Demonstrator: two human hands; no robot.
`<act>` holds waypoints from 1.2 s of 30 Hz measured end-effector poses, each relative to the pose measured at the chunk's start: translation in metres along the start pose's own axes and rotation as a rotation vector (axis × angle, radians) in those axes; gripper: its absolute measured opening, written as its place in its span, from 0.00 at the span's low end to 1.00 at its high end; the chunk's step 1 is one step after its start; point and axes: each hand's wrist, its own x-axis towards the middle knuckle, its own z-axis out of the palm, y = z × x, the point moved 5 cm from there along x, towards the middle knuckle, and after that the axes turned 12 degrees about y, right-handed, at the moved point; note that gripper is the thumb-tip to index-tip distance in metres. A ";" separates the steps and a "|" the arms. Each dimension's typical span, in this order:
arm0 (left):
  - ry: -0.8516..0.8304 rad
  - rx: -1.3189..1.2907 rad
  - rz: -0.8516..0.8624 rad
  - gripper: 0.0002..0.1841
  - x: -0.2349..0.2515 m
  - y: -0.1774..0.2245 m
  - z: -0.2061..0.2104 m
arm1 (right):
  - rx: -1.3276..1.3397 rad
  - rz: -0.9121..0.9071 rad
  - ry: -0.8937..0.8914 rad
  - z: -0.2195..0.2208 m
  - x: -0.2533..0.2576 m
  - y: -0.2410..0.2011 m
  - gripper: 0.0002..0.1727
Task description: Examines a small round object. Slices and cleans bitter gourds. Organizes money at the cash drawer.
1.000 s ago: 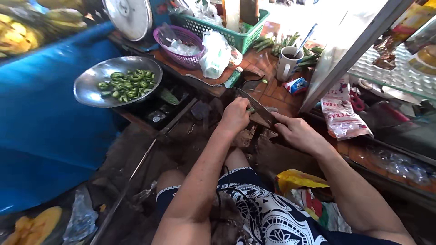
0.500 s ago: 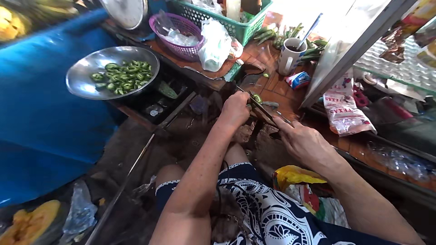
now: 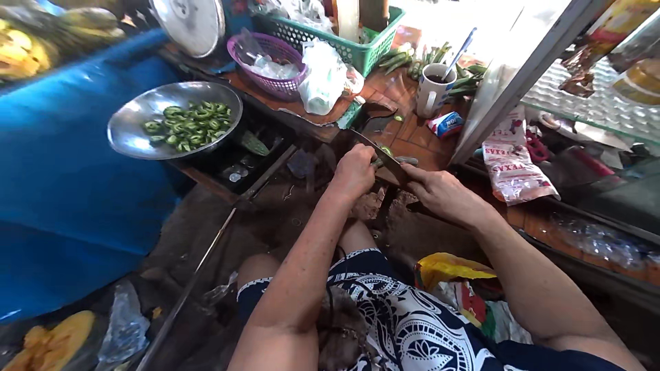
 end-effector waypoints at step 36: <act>0.033 -0.026 -0.009 0.07 -0.004 -0.001 -0.001 | 0.014 -0.018 0.009 0.001 0.001 0.003 0.26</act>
